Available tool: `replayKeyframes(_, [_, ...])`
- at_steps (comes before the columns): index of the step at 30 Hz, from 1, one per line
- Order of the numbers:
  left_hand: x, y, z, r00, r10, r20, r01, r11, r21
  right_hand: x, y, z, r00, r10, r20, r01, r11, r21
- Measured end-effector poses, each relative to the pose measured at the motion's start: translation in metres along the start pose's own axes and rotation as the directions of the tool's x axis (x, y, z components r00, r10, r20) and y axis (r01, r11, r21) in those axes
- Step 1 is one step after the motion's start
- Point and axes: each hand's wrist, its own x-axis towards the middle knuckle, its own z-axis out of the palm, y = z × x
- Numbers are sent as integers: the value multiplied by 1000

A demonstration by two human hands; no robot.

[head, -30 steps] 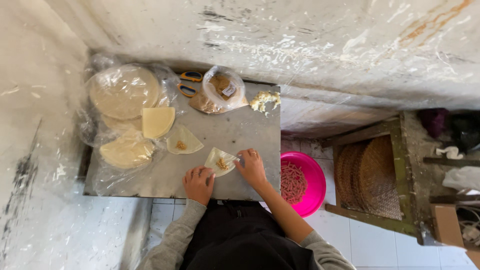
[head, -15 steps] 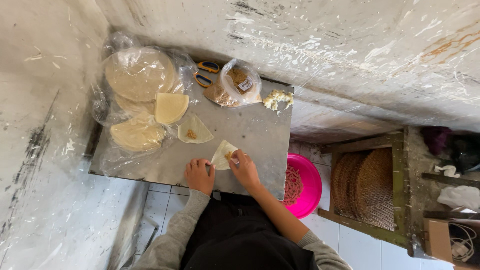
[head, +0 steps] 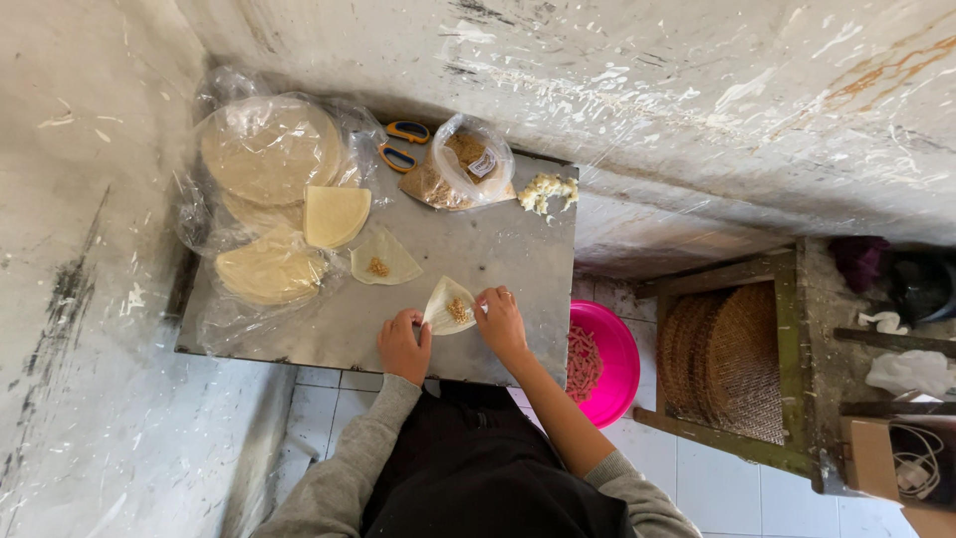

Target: The person arranges triangular wrappers on a metal table, places a small amount of filling onto each, and folds them into sealed packets. The person handles the wrappers and filling by hand, working sequentially to create a row of finished items.

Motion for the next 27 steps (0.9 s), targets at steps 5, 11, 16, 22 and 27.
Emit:
replayKeyframes(5, [-1, -6, 4, 1000, 4, -18, -5, 999, -42, 8, -25, -14, 960, 236, 153, -268, 932, 245])
replayKeyframes(11, [-3, -10, 8, 999, 15, -34, -17, 998, -53, 14, -59, -21, 943, 256, 214, -323, 861, 392])
replayKeyframes(16, [-3, -11, 7, 1000, 13, -28, -14, 999, -50, 12, -66, -18, 907, 314, 281, -409, 819, 403])
replayKeyframes(22, [-5, -4, 5, 999, 1, -47, -5, 996, -91, 10, -38, -20, 943, 287, 167, -329, 880, 343])
replayKeyframes(27, [-4, 9, -3, 990, 139, 8, -137, 986, -92, 2, -21, -15, 961, 241, 135, -276, 861, 427])
